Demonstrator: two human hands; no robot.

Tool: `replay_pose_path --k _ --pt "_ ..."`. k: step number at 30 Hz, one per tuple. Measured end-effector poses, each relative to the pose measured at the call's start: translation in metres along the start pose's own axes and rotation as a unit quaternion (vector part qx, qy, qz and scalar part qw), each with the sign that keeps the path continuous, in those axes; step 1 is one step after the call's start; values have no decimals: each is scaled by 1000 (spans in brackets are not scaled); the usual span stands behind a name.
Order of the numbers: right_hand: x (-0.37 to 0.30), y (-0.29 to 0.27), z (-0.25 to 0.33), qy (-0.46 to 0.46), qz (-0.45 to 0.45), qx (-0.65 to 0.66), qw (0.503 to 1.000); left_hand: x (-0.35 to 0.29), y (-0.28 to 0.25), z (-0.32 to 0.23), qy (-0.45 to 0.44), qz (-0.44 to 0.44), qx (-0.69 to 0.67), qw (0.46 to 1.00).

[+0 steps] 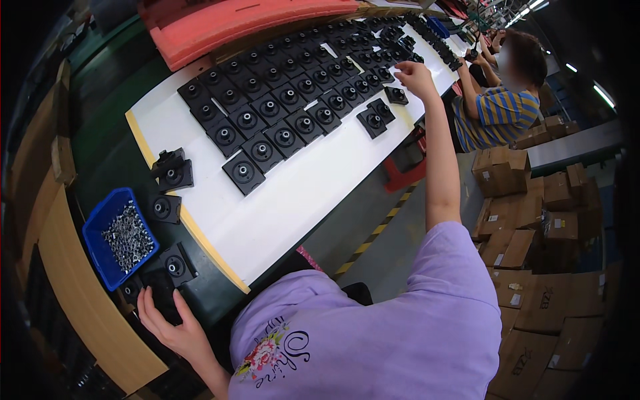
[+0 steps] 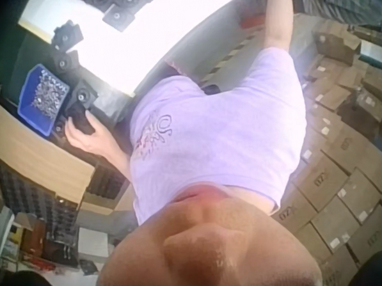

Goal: Assembling small electronic components by inserting pieces into a base and securing them.

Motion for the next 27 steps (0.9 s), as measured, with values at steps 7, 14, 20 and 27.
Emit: replay_pose_path --k 7,14,20,27 --pt "21 24 6 -8 -12 -96 995 1 0 -2 -5 4 4 1000" --pt "38 18 -32 52 75 133 987 1 1 0 -11 5 3 1000" --pt "17 15 -25 37 284 533 797 -1 0 1 -19 5 -1 1000" --pt "1 7 1 -28 323 545 773 1 0 0 -13 4 3 1000"
Point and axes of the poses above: each hand's wrist, its own x-axis towards the middle knuckle, its own y-axis out of the palm, z = x × y, the point moved 10 cm from there along x, towards the middle knuckle, and after that the axes turned 10 degrees about y, right-handed, at the moved point
